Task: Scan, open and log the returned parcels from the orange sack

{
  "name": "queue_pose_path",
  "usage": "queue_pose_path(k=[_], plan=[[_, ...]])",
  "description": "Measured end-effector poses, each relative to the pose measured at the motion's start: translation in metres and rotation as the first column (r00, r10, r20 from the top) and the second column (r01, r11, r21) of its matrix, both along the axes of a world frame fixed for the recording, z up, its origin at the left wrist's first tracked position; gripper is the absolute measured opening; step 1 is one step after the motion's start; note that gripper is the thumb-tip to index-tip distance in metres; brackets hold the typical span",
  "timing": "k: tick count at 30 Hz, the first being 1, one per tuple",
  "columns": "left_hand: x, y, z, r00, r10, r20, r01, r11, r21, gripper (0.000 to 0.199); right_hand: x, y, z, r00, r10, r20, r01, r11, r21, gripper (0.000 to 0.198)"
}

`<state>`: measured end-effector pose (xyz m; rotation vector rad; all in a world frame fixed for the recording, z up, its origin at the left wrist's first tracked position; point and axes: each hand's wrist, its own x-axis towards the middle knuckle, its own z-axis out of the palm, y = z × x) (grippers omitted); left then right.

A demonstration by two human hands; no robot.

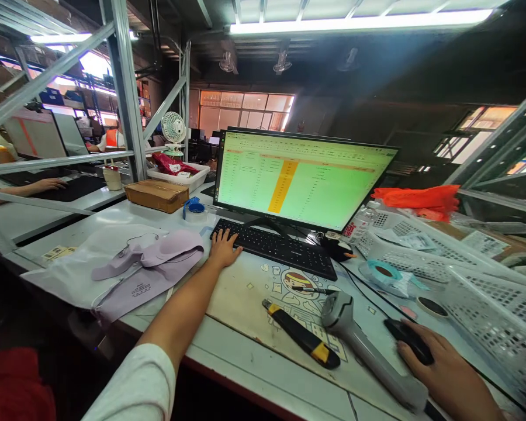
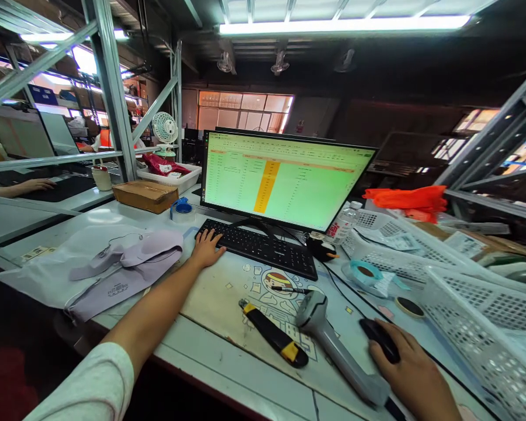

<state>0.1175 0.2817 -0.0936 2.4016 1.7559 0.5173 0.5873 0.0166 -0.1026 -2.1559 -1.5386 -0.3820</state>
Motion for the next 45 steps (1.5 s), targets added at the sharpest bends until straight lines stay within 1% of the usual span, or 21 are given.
queue_pose_path(k=[3,8,15,20,31,36,40,45], plan=[[0.0,-0.001,0.001,1.0,-0.001,-0.007,0.001,1.0,-0.007,0.067,0.001,0.0,0.001,0.992,0.014,-0.129,-0.016,1.0,-0.013,0.067],[0.001,-0.004,0.004,1.0,0.007,-0.013,-0.007,1.0,0.01,0.066,-0.002,-0.001,0.005,0.985,0.034,-0.168,-0.038,0.999,-0.017,0.064],[0.001,-0.005,0.004,1.0,0.01,-0.008,-0.01,1.0,0.019,0.065,-0.004,-0.003,0.008,0.985,0.011,-0.171,-0.02,0.999,-0.051,0.066],[0.001,-0.003,0.002,1.0,0.014,-0.013,-0.013,0.999,0.029,0.065,-0.005,-0.003,0.007,0.985,0.004,-0.175,-0.011,0.999,-0.039,0.062],[-0.001,-0.005,0.007,1.0,-0.007,-0.006,0.007,1.0,-0.017,0.067,0.0,-0.002,0.0,0.991,-0.011,-0.134,-0.002,0.996,-0.093,0.072],[-0.001,-0.006,0.009,1.0,0.0,-0.012,0.0,1.0,-0.007,0.066,0.0,-0.003,0.0,0.99,-0.025,-0.135,0.01,0.994,-0.109,0.075],[-0.001,-0.004,0.005,1.0,-0.002,-0.005,0.002,1.0,0.006,0.066,-0.001,-0.002,0.0,0.99,-0.019,-0.141,0.003,0.994,-0.112,0.078],[-0.001,0.001,-0.002,1.0,0.0,-0.001,0.0,0.999,0.038,0.066,-0.003,-0.002,0.0,0.988,-0.046,-0.146,0.031,0.994,-0.107,0.077]])
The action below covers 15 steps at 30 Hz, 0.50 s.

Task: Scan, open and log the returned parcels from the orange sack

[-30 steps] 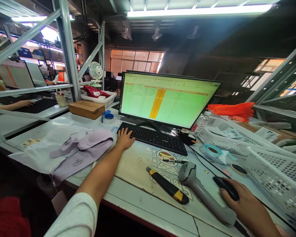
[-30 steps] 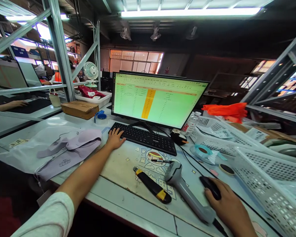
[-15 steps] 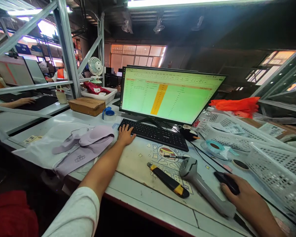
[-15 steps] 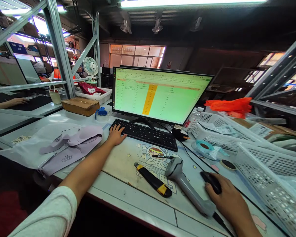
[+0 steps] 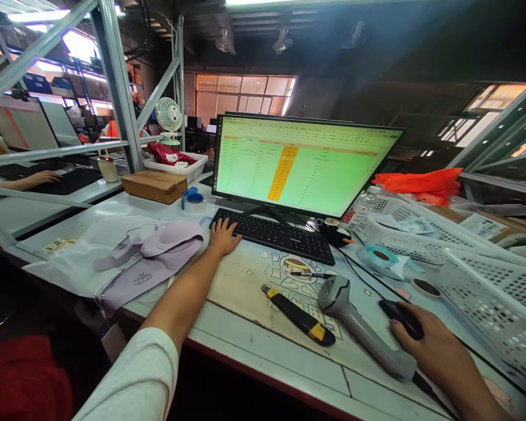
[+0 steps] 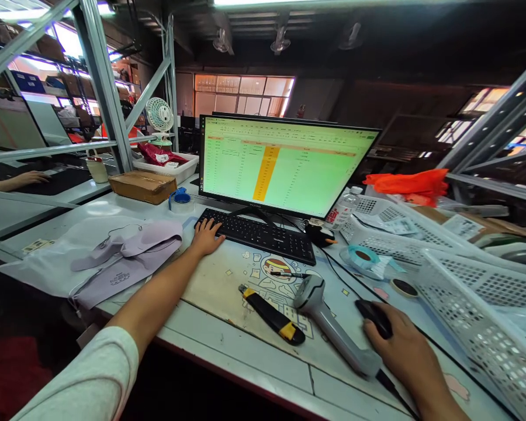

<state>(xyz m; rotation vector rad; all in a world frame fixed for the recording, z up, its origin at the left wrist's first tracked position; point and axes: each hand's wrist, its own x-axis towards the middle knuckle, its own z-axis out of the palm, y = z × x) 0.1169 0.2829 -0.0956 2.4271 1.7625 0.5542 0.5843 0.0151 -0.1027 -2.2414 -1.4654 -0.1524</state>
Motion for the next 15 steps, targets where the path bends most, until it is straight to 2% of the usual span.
queue_pose_path(k=[8,15], plan=[[0.0,-0.0003,0.0011,1.0,0.0,-0.005,0.0,1.0,-0.011,0.066,-0.0007,-0.0008,-0.0006,1.0,0.03,-0.002,-0.03,0.999,0.044,0.071],[-0.0003,-0.005,0.0077,1.0,-0.001,-0.009,0.0,0.999,-0.038,0.067,0.005,0.0003,-0.0027,1.0,0.012,0.003,-0.012,1.0,0.006,0.078]])
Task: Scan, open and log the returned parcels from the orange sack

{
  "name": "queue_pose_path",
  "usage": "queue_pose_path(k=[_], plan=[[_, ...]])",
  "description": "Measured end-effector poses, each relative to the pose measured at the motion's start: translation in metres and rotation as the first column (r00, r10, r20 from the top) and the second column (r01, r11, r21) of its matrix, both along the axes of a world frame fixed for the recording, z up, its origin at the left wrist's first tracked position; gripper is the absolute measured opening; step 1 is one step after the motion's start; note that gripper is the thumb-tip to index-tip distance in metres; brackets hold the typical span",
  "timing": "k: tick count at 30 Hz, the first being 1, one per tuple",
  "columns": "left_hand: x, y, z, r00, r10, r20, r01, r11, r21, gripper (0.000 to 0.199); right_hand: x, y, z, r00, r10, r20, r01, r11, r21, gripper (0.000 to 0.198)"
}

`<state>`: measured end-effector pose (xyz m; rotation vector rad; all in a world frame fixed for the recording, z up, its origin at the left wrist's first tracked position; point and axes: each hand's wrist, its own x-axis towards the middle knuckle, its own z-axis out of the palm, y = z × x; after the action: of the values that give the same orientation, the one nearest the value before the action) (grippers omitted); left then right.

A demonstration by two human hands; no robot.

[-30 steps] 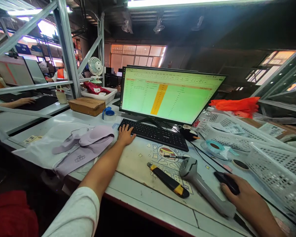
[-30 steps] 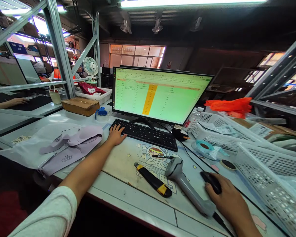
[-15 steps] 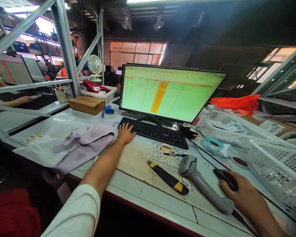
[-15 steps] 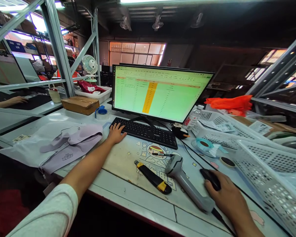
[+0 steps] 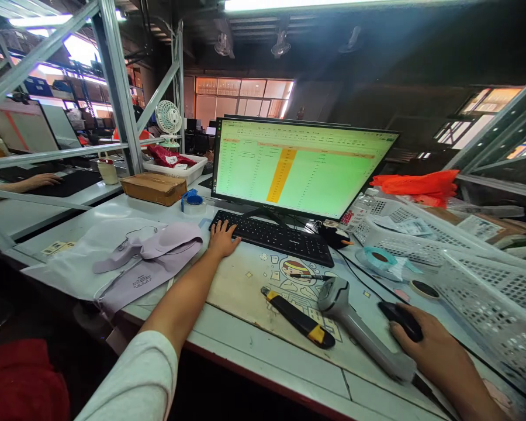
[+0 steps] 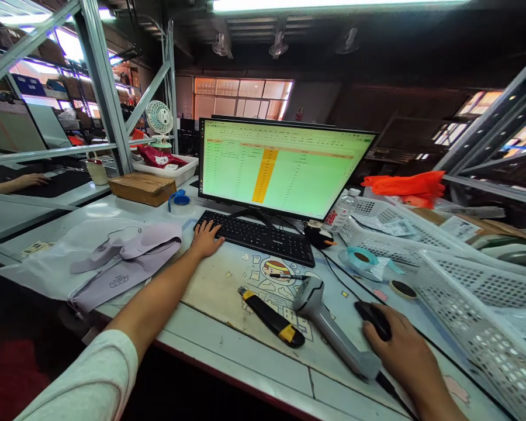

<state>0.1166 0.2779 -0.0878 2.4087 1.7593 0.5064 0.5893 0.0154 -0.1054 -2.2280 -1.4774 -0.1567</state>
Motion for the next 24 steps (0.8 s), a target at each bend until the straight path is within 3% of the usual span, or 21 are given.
queue_pose_path(k=[24], plan=[[0.0002,0.0036,-0.0068,1.0,-0.004,0.004,0.003,1.0,0.028,0.065,-0.0022,0.0005,0.0029,1.0,0.023,-0.005,-0.023,1.0,0.001,0.072]])
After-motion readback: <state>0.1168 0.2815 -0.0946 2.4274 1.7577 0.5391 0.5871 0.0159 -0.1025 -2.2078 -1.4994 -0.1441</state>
